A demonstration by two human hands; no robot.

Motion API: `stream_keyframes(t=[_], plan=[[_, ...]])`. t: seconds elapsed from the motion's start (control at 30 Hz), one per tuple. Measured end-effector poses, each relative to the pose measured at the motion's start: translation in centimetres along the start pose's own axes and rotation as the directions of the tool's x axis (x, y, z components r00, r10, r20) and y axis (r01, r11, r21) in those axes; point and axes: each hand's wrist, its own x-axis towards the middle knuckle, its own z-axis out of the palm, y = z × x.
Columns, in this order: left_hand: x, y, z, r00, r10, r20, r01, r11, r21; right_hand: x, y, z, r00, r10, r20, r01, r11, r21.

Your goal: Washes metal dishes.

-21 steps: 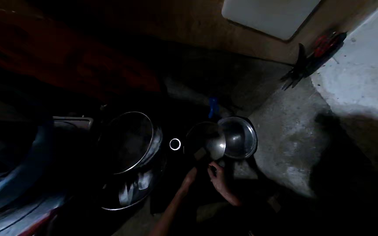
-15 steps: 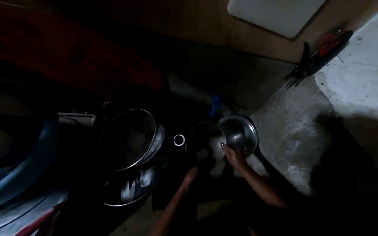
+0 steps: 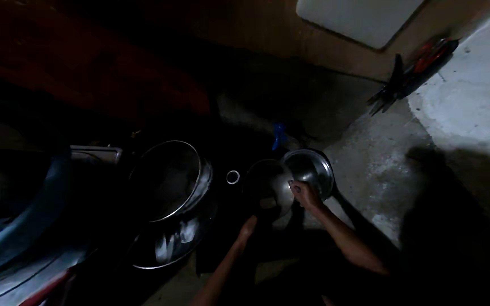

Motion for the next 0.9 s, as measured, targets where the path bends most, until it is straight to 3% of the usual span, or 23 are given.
stream_keyframes(t=[0.07, 0.13, 0.27, 0.33, 0.43, 0.5, 0.6, 0.73, 0.9], plan=[[0.3, -0.2, 0.0, 1.0, 0.002, -0.019, -0.003, 0.998, -0.056, -0.1, -0.2, 0.5, 0.998, 0.012, -0.063, -0.01, 1.0, 0.019], [0.3, -0.5, -0.1, 0.999, 0.002, -0.049, -0.009, 0.991, -0.131, -2.2, -1.4, 2.9, 0.997, 0.075, -0.028, -0.068, 0.978, 0.197], [0.1, -1.0, 0.2, 0.997, -0.056, -0.059, 0.045, 0.984, -0.175, -6.0, -3.6, 7.5, 0.994, 0.055, -0.094, -0.01, 0.904, 0.428], [-0.2, -1.0, 0.2, 0.997, -0.057, -0.052, 0.051, 0.992, -0.117, -4.6, -2.9, 5.5, 0.998, 0.053, -0.031, -0.039, 0.935, 0.353], [0.1, 0.1, 0.1, 0.999, -0.036, 0.005, 0.036, 0.999, 0.012, -0.1, 0.0, 0.5, 0.999, 0.036, 0.004, -0.036, 0.997, 0.07], [0.5, 0.0, 0.1, 0.999, -0.051, 0.019, 0.052, 0.996, -0.066, 1.1, 0.8, 0.0, 0.992, -0.064, -0.108, 0.061, 0.998, -0.027], [1.0, -0.2, 0.1, 0.998, -0.056, 0.02, 0.057, 0.997, -0.061, -0.1, 0.7, 2.2, 0.956, -0.136, -0.261, 0.144, 0.99, 0.01], [0.6, -0.7, 0.0, 0.999, -0.033, 0.024, 0.034, 0.999, -0.032, -4.8, -1.9, 6.4, 0.98, -0.158, -0.121, 0.155, 0.987, -0.034], [0.8, -0.5, 0.2, 0.996, 0.011, 0.086, -0.014, 1.0, 0.028, -0.9, -0.7, 3.0, 0.98, -0.198, 0.025, 0.2, 0.977, -0.078]])
